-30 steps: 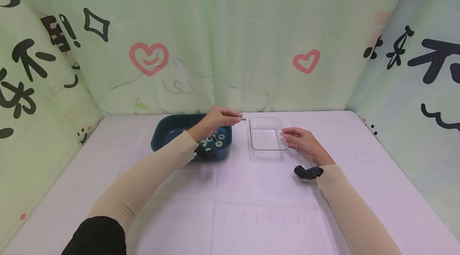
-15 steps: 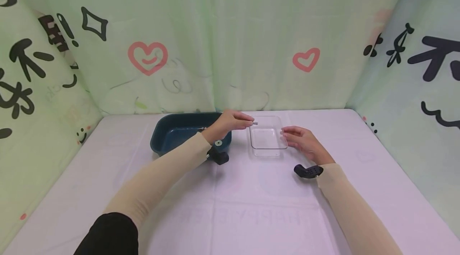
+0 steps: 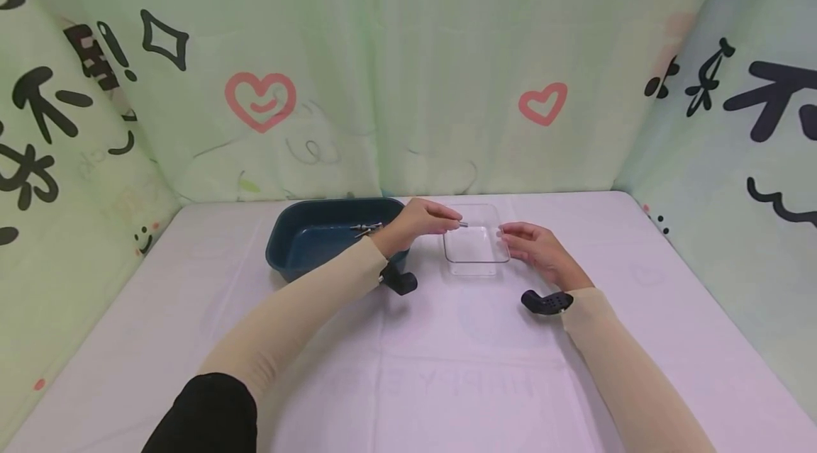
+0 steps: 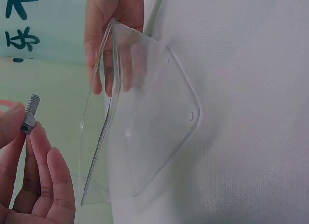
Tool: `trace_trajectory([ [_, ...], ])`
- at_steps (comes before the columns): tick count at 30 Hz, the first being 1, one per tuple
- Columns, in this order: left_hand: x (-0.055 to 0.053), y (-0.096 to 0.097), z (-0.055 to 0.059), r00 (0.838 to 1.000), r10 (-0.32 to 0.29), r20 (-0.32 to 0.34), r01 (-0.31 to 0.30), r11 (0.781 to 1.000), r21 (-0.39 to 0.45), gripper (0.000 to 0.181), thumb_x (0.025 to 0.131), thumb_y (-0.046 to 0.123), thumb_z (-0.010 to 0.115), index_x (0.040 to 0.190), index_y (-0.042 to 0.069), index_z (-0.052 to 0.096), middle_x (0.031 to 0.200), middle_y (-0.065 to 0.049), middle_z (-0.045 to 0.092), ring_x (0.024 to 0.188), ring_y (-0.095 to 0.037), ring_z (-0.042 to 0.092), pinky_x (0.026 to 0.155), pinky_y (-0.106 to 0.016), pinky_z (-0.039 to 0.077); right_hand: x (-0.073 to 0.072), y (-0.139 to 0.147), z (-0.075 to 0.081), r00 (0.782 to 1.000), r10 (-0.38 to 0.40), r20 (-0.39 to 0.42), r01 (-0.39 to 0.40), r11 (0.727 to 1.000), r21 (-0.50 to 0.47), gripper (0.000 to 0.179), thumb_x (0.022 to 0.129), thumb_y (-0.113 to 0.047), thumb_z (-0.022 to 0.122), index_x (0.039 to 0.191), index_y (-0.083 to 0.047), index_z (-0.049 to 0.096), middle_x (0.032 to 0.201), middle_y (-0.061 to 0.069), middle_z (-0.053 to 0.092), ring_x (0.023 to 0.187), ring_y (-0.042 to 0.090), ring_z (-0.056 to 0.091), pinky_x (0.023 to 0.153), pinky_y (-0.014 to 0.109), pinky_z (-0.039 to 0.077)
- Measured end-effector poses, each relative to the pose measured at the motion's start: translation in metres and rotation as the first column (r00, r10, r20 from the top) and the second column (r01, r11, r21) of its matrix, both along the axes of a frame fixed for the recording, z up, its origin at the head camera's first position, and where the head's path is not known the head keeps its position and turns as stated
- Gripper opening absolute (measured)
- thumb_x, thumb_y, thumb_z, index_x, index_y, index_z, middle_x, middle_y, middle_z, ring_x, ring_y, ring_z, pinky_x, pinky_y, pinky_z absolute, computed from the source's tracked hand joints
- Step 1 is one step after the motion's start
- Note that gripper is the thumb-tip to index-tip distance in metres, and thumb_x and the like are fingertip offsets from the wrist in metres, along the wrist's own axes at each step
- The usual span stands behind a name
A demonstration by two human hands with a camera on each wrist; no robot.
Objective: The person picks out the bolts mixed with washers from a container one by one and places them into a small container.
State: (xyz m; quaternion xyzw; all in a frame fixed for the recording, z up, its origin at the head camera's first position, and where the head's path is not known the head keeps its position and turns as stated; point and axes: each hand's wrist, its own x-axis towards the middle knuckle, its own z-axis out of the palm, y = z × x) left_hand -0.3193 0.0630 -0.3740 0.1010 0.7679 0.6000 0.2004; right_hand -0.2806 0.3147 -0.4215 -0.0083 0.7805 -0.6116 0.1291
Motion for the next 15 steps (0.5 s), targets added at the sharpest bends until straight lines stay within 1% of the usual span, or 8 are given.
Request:
trace_trajectory([
  [5,0.0036,0.0031,-0.0007,1.000,-0.003,-0.003,0.003,1.000,-0.019,0.020,0.081,0.016,0.073,0.101,0.009,0.074,0.104,-0.006,0.072,0.090,-0.012,0.063,0.094,-0.033,0.051,0.0002,-0.0003,0.0004,1.000,-0.002,0.002,0.002,1.000,-0.027,0.042,0.091,-0.030,0.061,0.125,-0.009,0.049,0.098,-0.027,0.061,0.091,-0.006,0.061,0.082,0.012,0.050],
  [7,0.0055,0.0040,-0.0004,1.000,-0.008,-0.007,0.008,0.999,-0.033,0.021,0.082,0.016,0.073,0.102,0.009,0.074,0.105,-0.006,0.072,0.092,-0.012,0.062,0.094,-0.033,0.051,0.0004,-0.0001,0.0008,1.000,-0.005,0.009,0.005,0.999,-0.041,0.038,0.091,-0.030,0.061,0.123,-0.012,0.051,0.098,-0.026,0.062,0.092,-0.005,0.061,0.082,0.012,0.050],
  [11,0.0084,0.0044,-0.0002,1.000,-0.016,-0.014,0.015,0.999,-0.045,0.021,0.082,0.015,0.073,0.102,0.009,0.074,0.104,-0.005,0.072,0.093,-0.011,0.061,0.093,-0.032,0.051,0.0003,0.0004,0.0008,1.000,-0.005,0.019,0.006,0.999,-0.051,0.039,0.090,-0.031,0.062,0.123,-0.013,0.051,0.099,-0.025,0.062,0.092,-0.005,0.060,0.082,0.012,0.050],
  [15,0.0091,0.0049,-0.0013,1.000,-0.015,-0.012,0.015,0.999,-0.050,0.021,0.081,0.015,0.073,0.101,0.009,0.074,0.104,-0.005,0.072,0.090,-0.011,0.061,0.091,-0.030,0.052,-0.0001,0.0010,0.0002,1.000,-0.004,0.021,0.005,0.998,-0.056,0.040,0.090,-0.031,0.062,0.123,-0.011,0.050,0.099,-0.025,0.062,0.092,-0.005,0.060,0.082,0.013,0.050],
])
